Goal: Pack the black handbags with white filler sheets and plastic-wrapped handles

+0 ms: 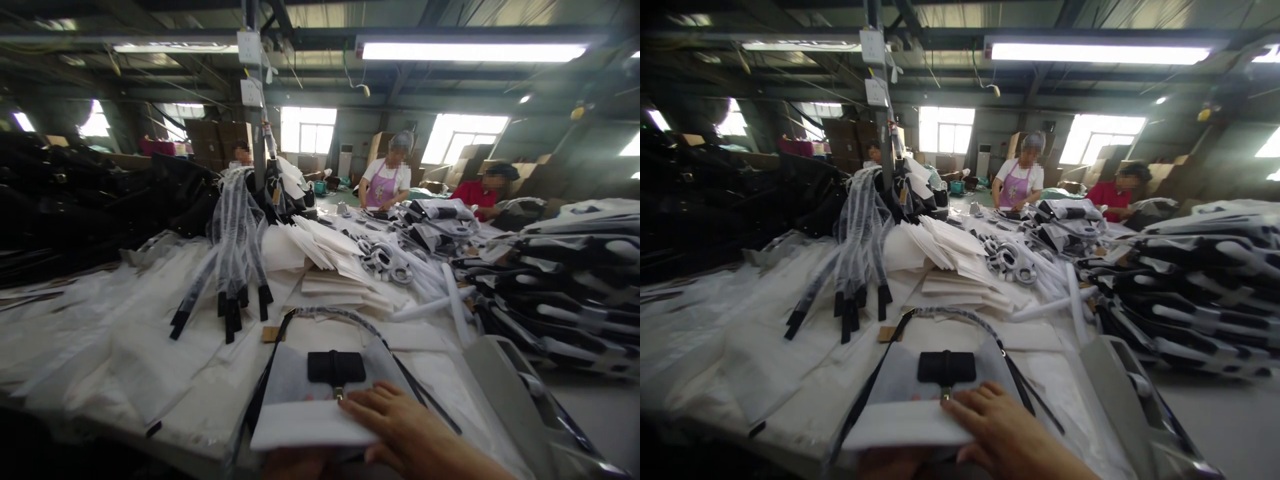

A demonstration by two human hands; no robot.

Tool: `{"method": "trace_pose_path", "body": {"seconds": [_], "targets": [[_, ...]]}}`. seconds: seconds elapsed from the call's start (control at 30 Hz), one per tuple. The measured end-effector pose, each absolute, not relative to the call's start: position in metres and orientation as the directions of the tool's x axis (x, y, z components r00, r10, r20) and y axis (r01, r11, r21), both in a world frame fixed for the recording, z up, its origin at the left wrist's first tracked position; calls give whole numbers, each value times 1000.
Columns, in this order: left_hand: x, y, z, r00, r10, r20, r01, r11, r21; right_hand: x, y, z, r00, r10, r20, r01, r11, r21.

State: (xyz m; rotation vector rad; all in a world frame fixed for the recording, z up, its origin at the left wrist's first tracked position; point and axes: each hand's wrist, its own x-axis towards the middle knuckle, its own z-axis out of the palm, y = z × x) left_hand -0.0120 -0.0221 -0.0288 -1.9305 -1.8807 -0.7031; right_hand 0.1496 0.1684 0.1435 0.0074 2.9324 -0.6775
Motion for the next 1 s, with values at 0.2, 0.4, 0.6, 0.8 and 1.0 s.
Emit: {"method": "trace_pose_path", "body": {"seconds": [0.2,0.4,0.6,0.8,1.0], "targets": [[-9,-16,2,82,928,364,979,-144,145,151,191,133,-993,87,79,70,979,-193],[4,-15,-50,-173,936,306,965,99,244,152,186,105,-998,-48,-39,-48,999,0],[-1,-17,-59,-140,925,354,971,58,234,156,182,93,-998,-50,41,-44,991,124],[-1,-17,-37,-99,836,539,972,-34,232,157,188,94,-986,-125,107,-105,979,176],[-2,-28,20,128,573,810,955,-292,56,161,193,80,-985,-118,126,-106,989,101]]}}
